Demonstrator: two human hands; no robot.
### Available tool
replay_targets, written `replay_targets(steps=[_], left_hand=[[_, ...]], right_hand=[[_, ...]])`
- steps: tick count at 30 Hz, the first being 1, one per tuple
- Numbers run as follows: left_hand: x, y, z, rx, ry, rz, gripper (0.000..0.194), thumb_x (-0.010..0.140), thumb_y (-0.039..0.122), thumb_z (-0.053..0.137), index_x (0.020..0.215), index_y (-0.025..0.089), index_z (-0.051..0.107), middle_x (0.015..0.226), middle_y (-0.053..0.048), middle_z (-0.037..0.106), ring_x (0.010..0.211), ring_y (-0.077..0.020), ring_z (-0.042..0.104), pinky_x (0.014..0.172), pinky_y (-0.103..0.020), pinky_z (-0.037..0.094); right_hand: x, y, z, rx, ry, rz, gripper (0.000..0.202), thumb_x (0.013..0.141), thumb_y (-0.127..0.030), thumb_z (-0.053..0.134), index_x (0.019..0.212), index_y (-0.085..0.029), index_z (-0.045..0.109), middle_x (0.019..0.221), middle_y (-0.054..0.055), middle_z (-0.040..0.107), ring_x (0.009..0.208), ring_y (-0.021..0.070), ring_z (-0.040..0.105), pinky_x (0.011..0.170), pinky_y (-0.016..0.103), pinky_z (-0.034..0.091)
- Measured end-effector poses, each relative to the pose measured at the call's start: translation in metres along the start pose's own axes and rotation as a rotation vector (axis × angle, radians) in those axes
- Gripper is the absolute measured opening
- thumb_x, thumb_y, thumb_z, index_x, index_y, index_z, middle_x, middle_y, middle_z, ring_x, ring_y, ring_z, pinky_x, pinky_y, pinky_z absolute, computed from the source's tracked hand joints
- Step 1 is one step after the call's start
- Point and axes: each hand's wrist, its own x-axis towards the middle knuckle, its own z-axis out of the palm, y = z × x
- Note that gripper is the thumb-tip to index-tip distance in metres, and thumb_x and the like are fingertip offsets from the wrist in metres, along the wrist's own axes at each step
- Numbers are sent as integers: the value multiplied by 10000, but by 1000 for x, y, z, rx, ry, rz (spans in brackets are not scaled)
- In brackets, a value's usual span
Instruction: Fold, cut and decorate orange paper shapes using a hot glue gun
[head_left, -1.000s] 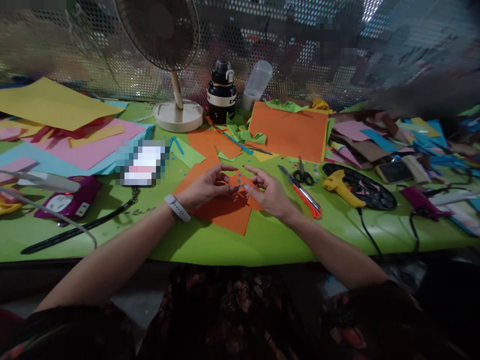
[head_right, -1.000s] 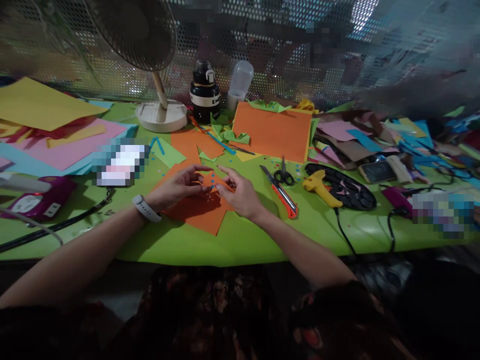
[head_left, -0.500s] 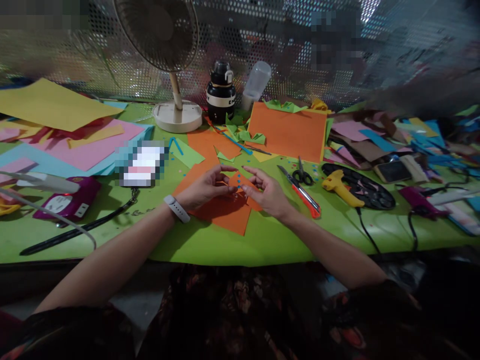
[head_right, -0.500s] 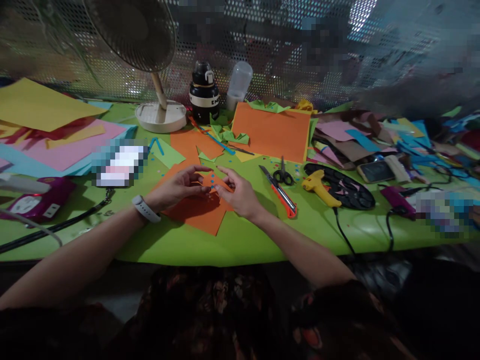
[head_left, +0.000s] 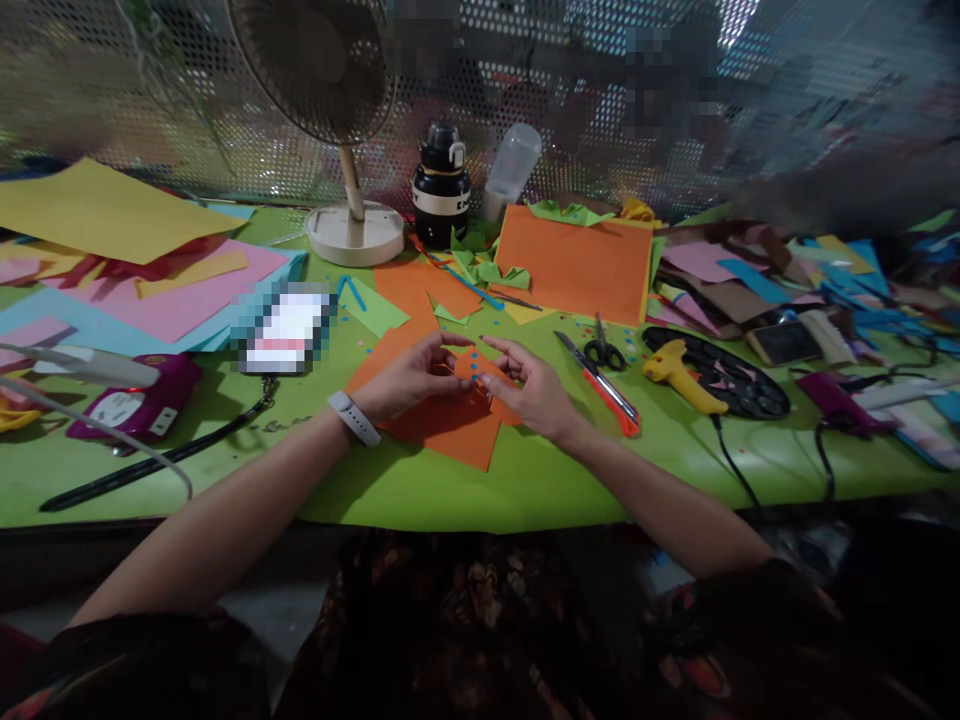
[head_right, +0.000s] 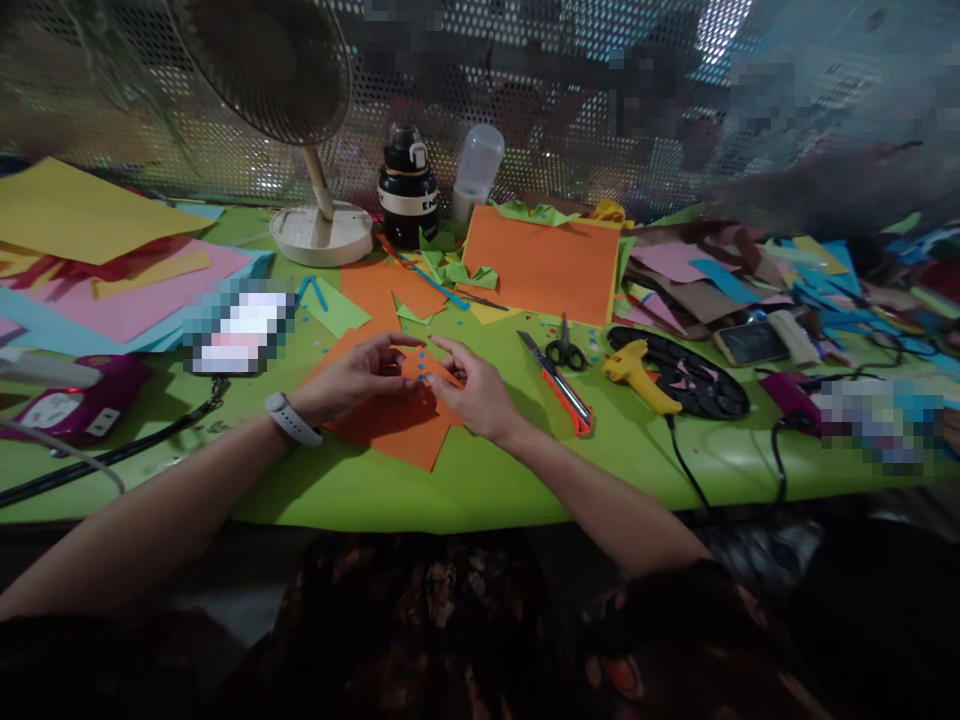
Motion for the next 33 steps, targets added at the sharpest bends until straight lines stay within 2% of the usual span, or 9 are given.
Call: replay_targets(steps=[4,13,27,33], left_hand=[[1,-2,-1,-13,-14,13,540,728,158,797,1212,187,559,801,37,544,791,-136,637,785,-338,584],[2,-3,-2,9,-32,20,558,759,173,780,1254,164,524,791,36,552,798,-133,629,817,-346,564],[3,-5,-3,32,-49,43,512,779,204,766,1239,204,542,802,26,594,775,-134,632,793,-333,557],[3,-5,-4,44,-46,53,542,766,193,777,1250,182,534,763,41,569,736,-113,607,742,-282,526]], right_hand=[[0,-1,-1,-13,3,0,530,893,-349,607,1394,-200,521,911,51,673,806,174,630,793,375,550],[1,0,-1,9,8,0,587,855,-325,652,1392,-134,512,861,27,635,787,157,605,788,353,526],[1,3,-1,-1,4,-4,565,850,-341,645,1386,-206,529,879,28,643,799,165,606,791,361,531],[1,0,0,-2,8,-1,565,848,-327,649,1380,-177,531,875,19,633,782,153,596,801,349,518]])
